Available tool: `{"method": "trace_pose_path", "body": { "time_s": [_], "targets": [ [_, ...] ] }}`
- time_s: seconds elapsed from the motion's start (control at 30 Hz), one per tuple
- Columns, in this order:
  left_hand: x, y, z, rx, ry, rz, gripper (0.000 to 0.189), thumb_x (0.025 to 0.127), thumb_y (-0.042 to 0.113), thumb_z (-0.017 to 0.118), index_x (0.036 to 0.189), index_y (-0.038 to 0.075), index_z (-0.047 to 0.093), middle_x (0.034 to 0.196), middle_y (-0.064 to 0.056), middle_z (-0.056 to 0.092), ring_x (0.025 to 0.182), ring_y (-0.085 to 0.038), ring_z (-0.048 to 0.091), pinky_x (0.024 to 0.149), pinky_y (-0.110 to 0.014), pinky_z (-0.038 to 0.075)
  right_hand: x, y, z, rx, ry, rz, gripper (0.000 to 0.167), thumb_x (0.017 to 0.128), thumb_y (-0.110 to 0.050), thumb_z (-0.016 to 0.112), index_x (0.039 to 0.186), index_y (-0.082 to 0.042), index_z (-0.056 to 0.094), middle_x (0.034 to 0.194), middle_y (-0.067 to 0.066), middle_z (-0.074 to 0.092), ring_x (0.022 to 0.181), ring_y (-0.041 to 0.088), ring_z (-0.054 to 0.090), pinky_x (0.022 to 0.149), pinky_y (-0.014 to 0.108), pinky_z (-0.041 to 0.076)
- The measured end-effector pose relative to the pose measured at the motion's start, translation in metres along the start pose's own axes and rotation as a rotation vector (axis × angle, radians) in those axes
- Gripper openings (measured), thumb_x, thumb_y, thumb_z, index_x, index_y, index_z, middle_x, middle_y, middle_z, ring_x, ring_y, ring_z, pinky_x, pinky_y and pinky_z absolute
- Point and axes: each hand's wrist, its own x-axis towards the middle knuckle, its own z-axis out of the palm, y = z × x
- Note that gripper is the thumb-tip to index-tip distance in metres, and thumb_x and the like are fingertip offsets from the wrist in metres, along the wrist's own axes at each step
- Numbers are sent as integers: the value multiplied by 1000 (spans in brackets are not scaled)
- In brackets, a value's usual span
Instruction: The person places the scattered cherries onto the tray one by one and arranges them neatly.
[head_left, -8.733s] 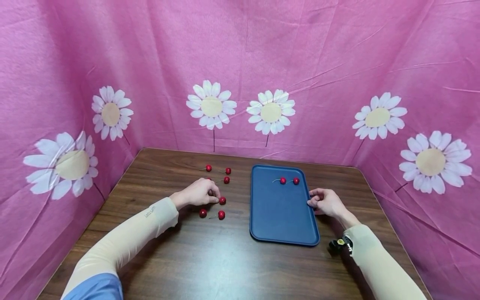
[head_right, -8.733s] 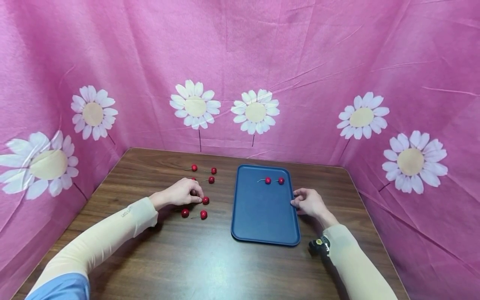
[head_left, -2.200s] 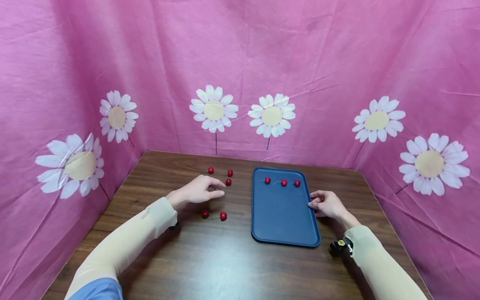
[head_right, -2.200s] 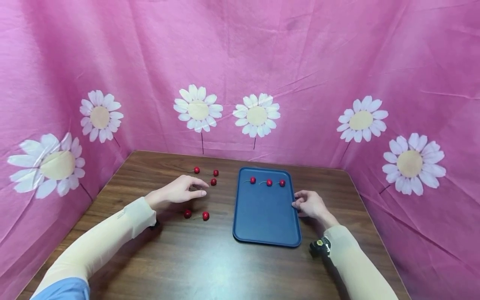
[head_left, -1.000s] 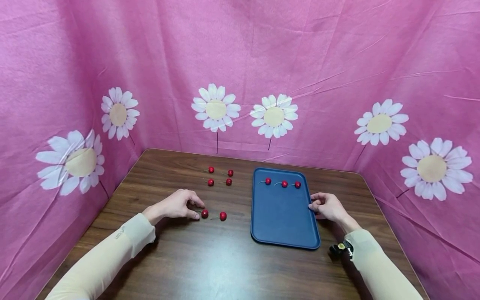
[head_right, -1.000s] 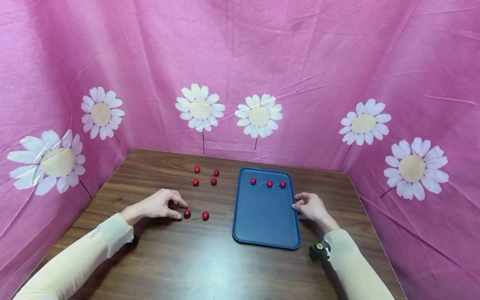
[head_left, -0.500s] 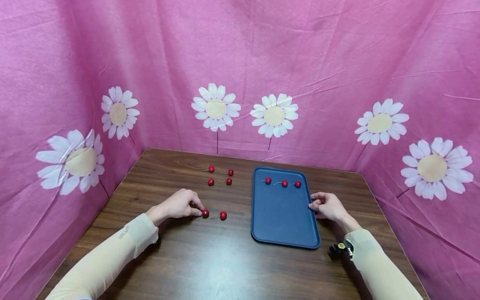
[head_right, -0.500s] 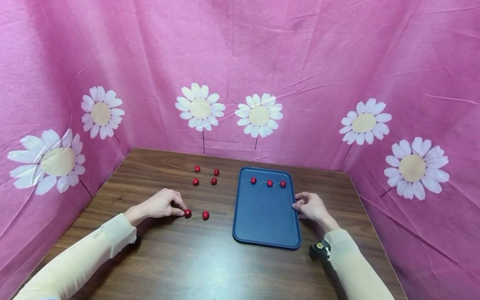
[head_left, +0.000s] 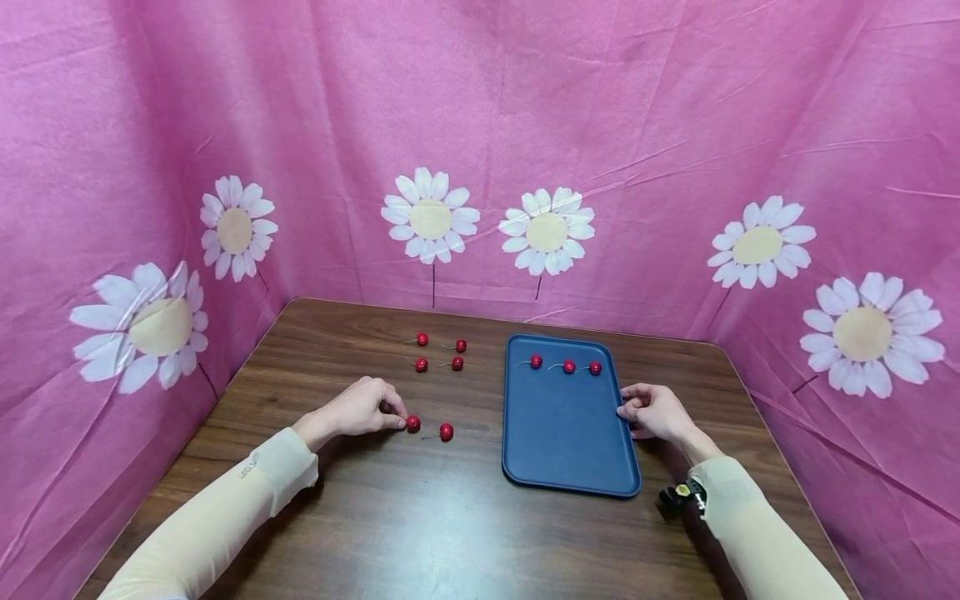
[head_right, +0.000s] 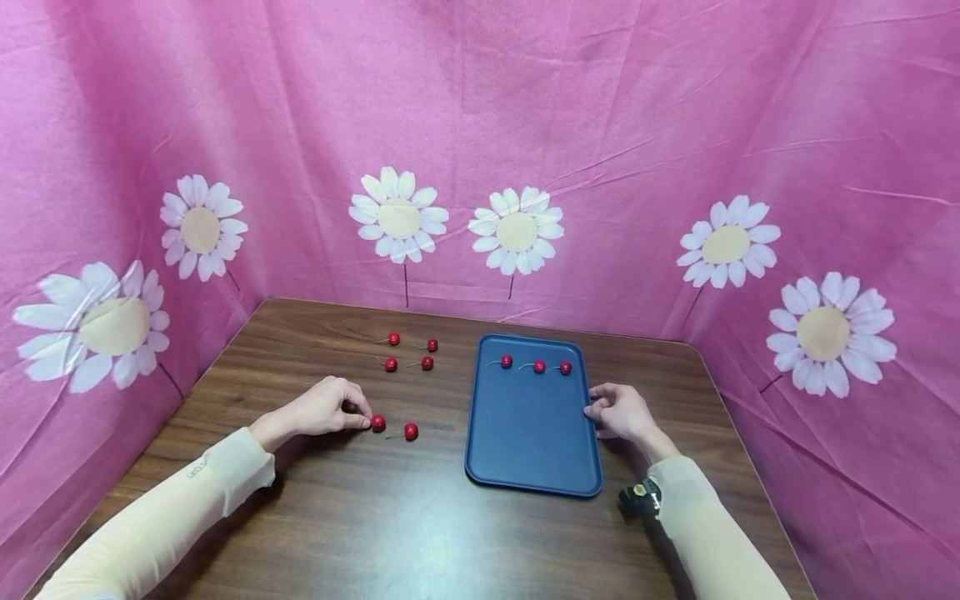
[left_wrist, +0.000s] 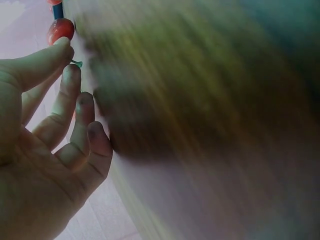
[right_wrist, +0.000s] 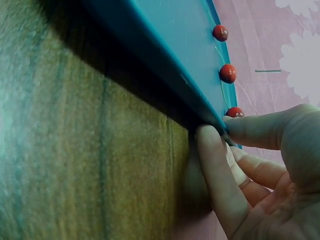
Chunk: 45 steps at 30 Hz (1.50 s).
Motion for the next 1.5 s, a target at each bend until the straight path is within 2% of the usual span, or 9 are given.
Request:
{"method": "trace_pose_path", "body": {
  "time_s": [0.33,0.7,1.0,1.17,1.3,1.5],
  "targets": [
    [5,2,-1,-41,17,-3,12,97,19,86,88,28,86,85,15,77,75,3,63,77,-23,51,0,0,0,8,7,7,47,105,-1,73,146,17,56,92,1,71,81,9,70,68,36,69],
    [13,11,-7,-5,31,28,14,96,19,87,87,29,85,86,15,77,80,2,61,77,-23,51,-1,-1,1,16,6,10,47,104,0,72,145,18,56,90,0,70,80,8,69,67,35,69],
    [28,20,-5,18,34,87,8,96,22,87,89,27,87,87,14,79,77,4,59,76,-23,51,-1,-2,2,18,9,8,48,104,0,73,145,18,56,91,0,71,80,8,69,67,35,69],
    [38,31,-6,-16,35,150,7,97,17,85,92,21,88,87,12,81,79,4,62,77,-23,54,0,0,0,14,14,4,47,104,-1,73,145,17,57,92,2,71,81,9,69,66,36,69],
    [47,42,-6,-7,36,181,7,98,17,84,93,20,88,89,10,81,82,3,66,80,-23,57,0,0,0,10,9,2,47,105,-1,73,145,17,57,92,2,71,81,9,69,66,36,69],
    [63,56,-4,-6,-19,189,6,100,18,82,97,18,88,94,9,80,86,0,67,82,-24,58,-1,-2,0,6,8,1,47,104,-1,73,145,17,57,91,2,71,81,10,69,66,35,69]
  ]
}}
